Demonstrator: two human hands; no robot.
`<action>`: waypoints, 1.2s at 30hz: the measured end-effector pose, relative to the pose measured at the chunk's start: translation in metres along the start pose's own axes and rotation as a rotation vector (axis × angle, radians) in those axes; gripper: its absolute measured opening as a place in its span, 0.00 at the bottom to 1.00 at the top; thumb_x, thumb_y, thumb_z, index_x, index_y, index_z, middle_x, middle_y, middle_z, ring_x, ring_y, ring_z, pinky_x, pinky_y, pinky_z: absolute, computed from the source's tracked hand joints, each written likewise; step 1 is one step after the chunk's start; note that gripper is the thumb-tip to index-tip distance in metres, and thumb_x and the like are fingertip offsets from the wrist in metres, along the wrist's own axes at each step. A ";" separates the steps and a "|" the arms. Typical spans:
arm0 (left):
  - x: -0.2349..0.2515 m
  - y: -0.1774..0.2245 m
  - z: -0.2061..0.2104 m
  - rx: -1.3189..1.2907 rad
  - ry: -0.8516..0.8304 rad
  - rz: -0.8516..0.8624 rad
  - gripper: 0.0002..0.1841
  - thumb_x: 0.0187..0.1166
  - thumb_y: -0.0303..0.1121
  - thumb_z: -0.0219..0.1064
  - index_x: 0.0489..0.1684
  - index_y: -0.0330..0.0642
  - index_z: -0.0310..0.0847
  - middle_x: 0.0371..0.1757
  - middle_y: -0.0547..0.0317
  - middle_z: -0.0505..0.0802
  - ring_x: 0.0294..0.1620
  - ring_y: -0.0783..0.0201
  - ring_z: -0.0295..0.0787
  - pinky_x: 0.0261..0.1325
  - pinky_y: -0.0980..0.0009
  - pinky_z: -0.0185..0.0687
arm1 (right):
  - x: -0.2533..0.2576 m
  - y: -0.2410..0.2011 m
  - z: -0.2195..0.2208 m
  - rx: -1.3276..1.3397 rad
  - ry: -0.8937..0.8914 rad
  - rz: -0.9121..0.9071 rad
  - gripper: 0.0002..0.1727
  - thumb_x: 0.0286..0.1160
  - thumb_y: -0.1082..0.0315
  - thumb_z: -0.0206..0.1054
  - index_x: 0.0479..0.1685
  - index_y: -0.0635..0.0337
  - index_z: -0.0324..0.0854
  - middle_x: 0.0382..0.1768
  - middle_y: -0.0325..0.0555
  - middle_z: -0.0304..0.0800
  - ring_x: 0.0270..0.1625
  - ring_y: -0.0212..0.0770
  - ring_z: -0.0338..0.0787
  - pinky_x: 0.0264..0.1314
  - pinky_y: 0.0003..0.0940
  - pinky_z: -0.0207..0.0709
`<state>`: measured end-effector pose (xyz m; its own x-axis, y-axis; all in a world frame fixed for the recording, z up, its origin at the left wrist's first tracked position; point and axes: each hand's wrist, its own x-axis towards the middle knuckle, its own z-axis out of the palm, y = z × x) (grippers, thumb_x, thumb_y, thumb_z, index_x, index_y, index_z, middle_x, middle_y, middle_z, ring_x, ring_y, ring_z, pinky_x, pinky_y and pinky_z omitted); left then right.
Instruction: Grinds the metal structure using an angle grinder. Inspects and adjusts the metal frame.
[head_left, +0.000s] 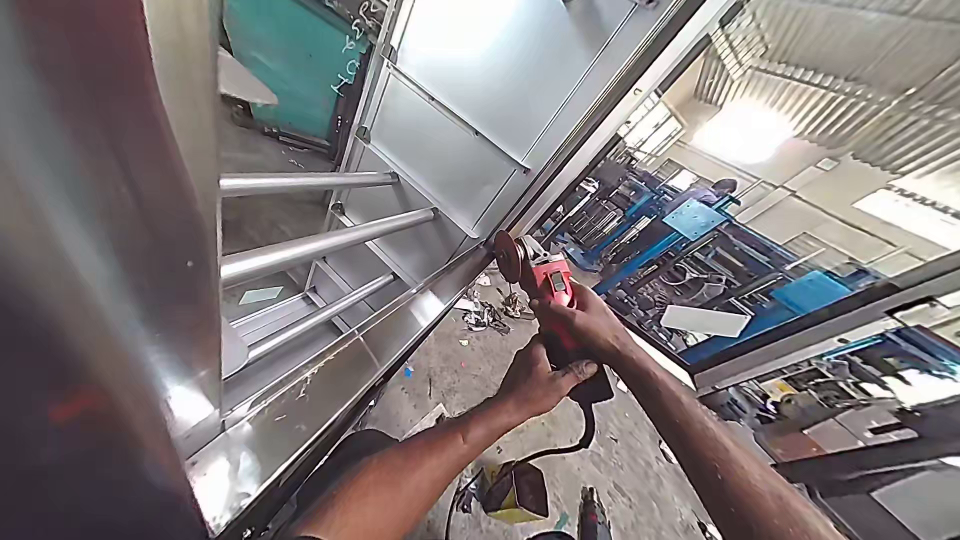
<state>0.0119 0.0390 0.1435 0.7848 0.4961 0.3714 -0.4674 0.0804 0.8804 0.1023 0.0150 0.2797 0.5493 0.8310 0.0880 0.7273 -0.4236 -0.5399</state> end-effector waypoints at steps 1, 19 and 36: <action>0.000 0.000 0.000 -0.002 0.001 0.003 0.39 0.71 0.59 0.76 0.72 0.37 0.75 0.56 0.52 0.94 0.57 0.64 0.93 0.67 0.58 0.89 | 0.000 0.000 0.000 -0.009 0.002 0.007 0.31 0.63 0.41 0.77 0.58 0.54 0.83 0.41 0.41 0.95 0.42 0.37 0.96 0.50 0.42 0.92; 0.000 0.002 -0.002 -0.012 0.010 -0.030 0.37 0.70 0.58 0.77 0.70 0.39 0.77 0.55 0.55 0.95 0.57 0.65 0.93 0.67 0.59 0.89 | -0.001 -0.005 0.001 -0.024 0.018 0.000 0.29 0.63 0.42 0.77 0.55 0.54 0.84 0.40 0.40 0.95 0.42 0.37 0.96 0.50 0.42 0.92; 0.004 0.001 0.000 -0.083 0.014 0.006 0.33 0.72 0.53 0.78 0.69 0.39 0.78 0.54 0.55 0.95 0.56 0.66 0.93 0.67 0.60 0.89 | -0.001 -0.009 0.001 -0.093 0.036 0.020 0.33 0.60 0.38 0.77 0.59 0.52 0.83 0.43 0.40 0.94 0.45 0.36 0.95 0.52 0.44 0.90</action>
<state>0.0141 0.0411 0.1457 0.7764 0.5088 0.3719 -0.5046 0.1483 0.8505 0.0946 0.0185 0.2837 0.5777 0.8089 0.1091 0.7502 -0.4735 -0.4616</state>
